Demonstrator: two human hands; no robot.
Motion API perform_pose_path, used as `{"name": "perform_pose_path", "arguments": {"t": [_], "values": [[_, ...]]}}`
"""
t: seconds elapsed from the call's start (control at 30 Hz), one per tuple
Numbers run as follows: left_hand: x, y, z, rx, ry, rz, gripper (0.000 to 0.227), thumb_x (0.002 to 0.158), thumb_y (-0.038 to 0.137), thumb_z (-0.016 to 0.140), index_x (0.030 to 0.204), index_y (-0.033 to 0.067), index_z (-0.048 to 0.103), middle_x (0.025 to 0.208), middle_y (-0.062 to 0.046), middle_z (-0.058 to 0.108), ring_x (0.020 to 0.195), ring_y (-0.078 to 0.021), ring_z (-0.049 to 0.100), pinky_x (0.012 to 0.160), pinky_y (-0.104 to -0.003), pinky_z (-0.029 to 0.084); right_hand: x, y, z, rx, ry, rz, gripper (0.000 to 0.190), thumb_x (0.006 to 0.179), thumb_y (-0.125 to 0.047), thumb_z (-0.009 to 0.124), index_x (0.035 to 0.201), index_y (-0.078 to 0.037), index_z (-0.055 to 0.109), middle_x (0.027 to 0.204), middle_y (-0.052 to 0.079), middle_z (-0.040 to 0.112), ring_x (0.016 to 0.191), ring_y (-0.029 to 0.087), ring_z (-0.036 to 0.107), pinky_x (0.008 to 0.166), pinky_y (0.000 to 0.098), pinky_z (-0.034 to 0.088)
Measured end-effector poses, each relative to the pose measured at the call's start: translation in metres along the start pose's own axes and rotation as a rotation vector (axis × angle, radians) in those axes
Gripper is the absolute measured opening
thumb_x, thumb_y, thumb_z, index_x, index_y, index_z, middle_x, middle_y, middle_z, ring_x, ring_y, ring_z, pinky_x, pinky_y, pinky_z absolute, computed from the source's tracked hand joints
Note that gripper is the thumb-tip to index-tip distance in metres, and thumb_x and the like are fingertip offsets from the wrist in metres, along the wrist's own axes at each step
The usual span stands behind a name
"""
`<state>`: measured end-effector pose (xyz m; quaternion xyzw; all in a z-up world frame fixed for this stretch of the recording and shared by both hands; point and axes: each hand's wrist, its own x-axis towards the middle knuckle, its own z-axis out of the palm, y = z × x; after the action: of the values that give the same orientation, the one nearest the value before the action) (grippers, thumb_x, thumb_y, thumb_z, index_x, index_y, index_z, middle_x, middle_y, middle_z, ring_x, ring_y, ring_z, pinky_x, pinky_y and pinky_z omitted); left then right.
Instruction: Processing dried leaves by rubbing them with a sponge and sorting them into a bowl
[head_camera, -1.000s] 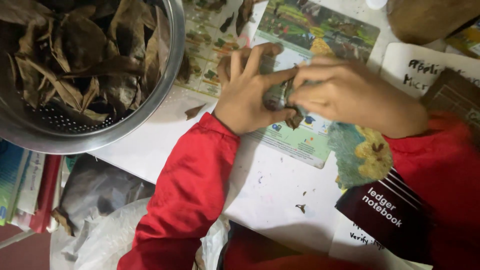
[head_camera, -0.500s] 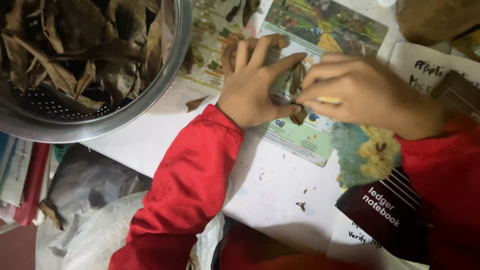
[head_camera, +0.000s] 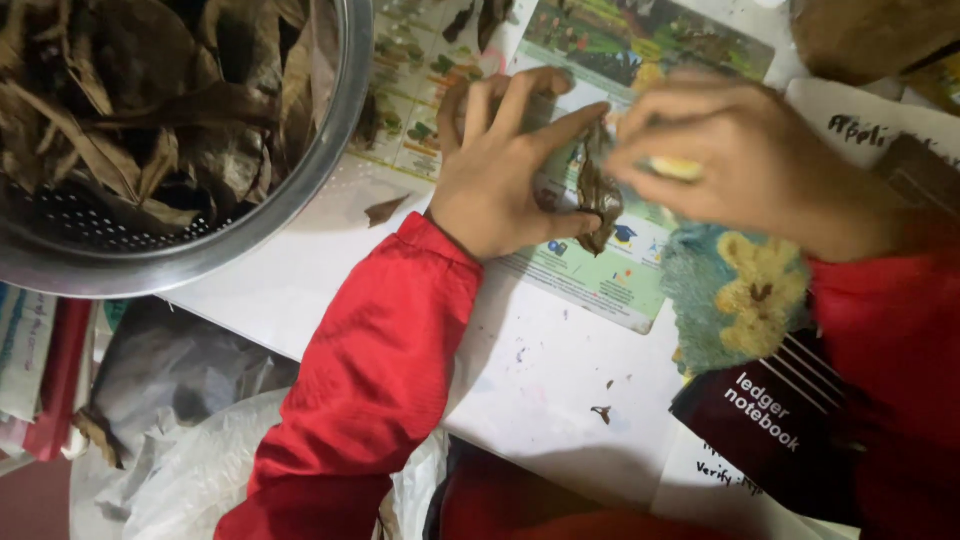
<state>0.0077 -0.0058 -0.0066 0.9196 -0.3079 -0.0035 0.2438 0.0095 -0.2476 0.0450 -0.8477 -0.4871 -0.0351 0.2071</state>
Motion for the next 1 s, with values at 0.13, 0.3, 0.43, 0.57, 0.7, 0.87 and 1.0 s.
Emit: {"name": "perform_pose_path", "arguments": {"t": [0.13, 0.3, 0.43, 0.57, 0.7, 0.87, 1.0], "values": [[0.001, 0.000, 0.000, -0.002, 0.012, 0.015, 0.095, 0.067, 0.070, 0.095, 0.146, 0.0332, 0.058, 0.139, 0.000, 0.036, 0.124, -0.0348, 0.030, 0.093, -0.075, 0.043, 0.005, -0.015, 0.008, 0.044, -0.229, 0.118, 0.015, 0.092, -0.013, 0.068, 0.102, -0.016, 0.080, 0.099, -0.001, 0.076, 0.090, 0.016, 0.066, 0.070, 0.0331, 0.059], [0.001, 0.005, 0.000, 0.055, -0.032, -0.021, 0.102, 0.063, 0.073, 0.098, 0.146, 0.0342, 0.052, 0.143, -0.002, 0.029, 0.131, -0.0390, 0.026, 0.105, -0.084, 0.026, 0.017, -0.016, 0.016, -0.160, -0.057, 0.057, 0.016, 0.091, -0.005, 0.082, 0.106, -0.001, 0.079, 0.101, 0.010, 0.076, 0.088, 0.026, 0.058, 0.063, 0.0334, 0.053], [0.003, 0.003, -0.001, 0.045, -0.005, -0.020, 0.107, 0.056, 0.071, 0.100, 0.141, 0.0282, 0.050, 0.142, -0.003, 0.034, 0.128, -0.0371, 0.031, 0.108, -0.079, 0.021, 0.026, -0.033, 0.023, -0.466, 0.089, 0.080, 0.017, 0.103, 0.002, 0.074, 0.089, -0.006, 0.069, 0.099, 0.000, 0.067, 0.092, 0.024, 0.056, 0.073, 0.0382, 0.050], [0.002, -0.001, 0.007, -0.001, 0.036, -0.008, 0.121, 0.053, 0.074, 0.101, 0.147, 0.0235, 0.044, 0.145, -0.002, 0.038, 0.130, -0.0347, 0.034, 0.108, -0.072, 0.026, 0.020, -0.020, 0.030, -0.363, 0.135, 0.182, 0.004, 0.100, 0.003, 0.076, 0.100, 0.000, 0.073, 0.101, 0.009, 0.062, 0.094, 0.030, 0.052, 0.063, 0.0453, 0.049], [0.002, -0.001, 0.003, 0.001, -0.015, -0.034, 0.119, 0.061, 0.078, 0.096, 0.153, 0.0282, 0.040, 0.146, 0.001, 0.035, 0.129, -0.0340, 0.032, 0.104, -0.071, 0.034, 0.009, -0.001, 0.012, -0.144, 0.266, 0.092, 0.012, 0.102, 0.011, 0.086, 0.112, 0.011, 0.080, 0.106, 0.023, 0.072, 0.093, 0.030, 0.064, 0.083, 0.0408, 0.054], [0.000, -0.001, 0.004, -0.016, 0.023, -0.009, 0.116, 0.057, 0.071, 0.098, 0.150, 0.0258, 0.045, 0.145, -0.001, 0.037, 0.128, -0.0347, 0.034, 0.102, -0.068, 0.036, 0.017, -0.024, -0.008, 0.116, -0.082, 0.083, 0.009, 0.094, -0.005, 0.072, 0.100, -0.002, 0.078, 0.098, 0.010, 0.074, 0.087, 0.023, 0.067, 0.079, 0.0345, 0.057], [0.001, 0.003, 0.004, -0.005, -0.051, -0.060, 0.119, 0.062, 0.069, 0.100, 0.155, 0.0264, 0.038, 0.150, -0.004, 0.034, 0.135, -0.0373, 0.028, 0.109, -0.080, 0.021, 0.023, -0.029, 0.004, -0.085, -0.100, 0.019, 0.013, 0.093, 0.002, 0.067, 0.082, -0.005, 0.067, 0.089, 0.005, 0.069, 0.083, 0.024, 0.056, 0.072, 0.0404, 0.046]]}}
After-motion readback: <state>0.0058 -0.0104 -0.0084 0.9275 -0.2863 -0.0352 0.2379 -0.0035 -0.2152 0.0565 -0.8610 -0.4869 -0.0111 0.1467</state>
